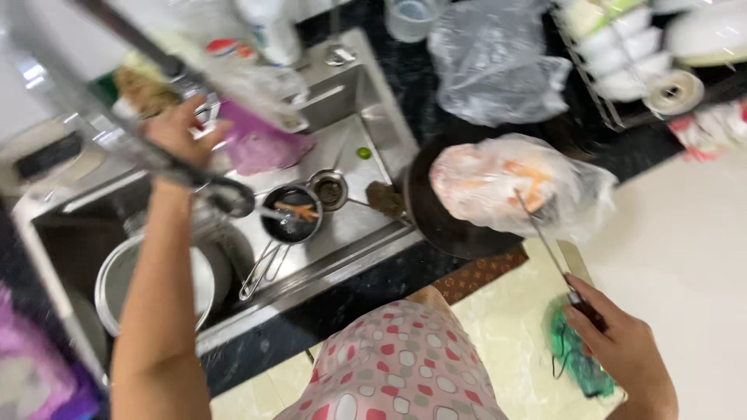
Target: The person retrieves a plastic container from a refrigerator, then opens a freezer drawer to take out a bag of frozen food and brings it to a sink.
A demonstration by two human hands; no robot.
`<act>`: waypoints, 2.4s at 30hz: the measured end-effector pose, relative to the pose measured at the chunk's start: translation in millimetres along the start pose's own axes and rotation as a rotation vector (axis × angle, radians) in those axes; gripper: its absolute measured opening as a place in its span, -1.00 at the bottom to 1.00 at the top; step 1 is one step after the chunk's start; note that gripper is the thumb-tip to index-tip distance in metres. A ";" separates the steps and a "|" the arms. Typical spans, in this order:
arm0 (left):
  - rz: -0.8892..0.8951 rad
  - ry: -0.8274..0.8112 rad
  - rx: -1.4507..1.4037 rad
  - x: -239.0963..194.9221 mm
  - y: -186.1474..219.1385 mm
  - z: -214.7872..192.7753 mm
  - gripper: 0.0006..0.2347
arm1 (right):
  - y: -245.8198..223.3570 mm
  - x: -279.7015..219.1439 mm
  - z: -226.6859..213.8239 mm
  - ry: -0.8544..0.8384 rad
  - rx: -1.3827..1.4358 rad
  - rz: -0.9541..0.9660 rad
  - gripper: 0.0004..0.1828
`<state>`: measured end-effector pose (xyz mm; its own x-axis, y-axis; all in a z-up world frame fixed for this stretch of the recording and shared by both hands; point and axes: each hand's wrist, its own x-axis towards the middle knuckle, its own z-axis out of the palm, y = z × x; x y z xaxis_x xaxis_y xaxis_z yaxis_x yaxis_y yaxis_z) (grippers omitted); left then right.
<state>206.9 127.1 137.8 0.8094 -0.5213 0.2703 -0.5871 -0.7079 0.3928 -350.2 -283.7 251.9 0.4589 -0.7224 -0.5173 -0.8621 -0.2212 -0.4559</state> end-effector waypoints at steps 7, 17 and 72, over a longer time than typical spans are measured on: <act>0.184 -0.010 0.262 9.2 -52.7 7.7 -0.73 | -28.8 -26.3 -3.3 0.022 -0.222 0.093 -0.44; -0.069 -0.049 0.115 20.9 -30.1 -6.9 -0.73 | -36.6 -32.2 -3.2 -0.195 -0.545 -0.095 -0.44; -0.054 -0.333 -0.538 -102.3 338.2 155.2 -0.33 | 81.6 157.6 -43.9 0.061 -0.510 -0.569 -0.73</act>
<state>-76.6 -132.8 106.5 0.7393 -0.6732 -0.0162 -0.3866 -0.4441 0.8083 -357.7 -444.3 165.0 0.8618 -0.4382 -0.2554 -0.4958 -0.8340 -0.2422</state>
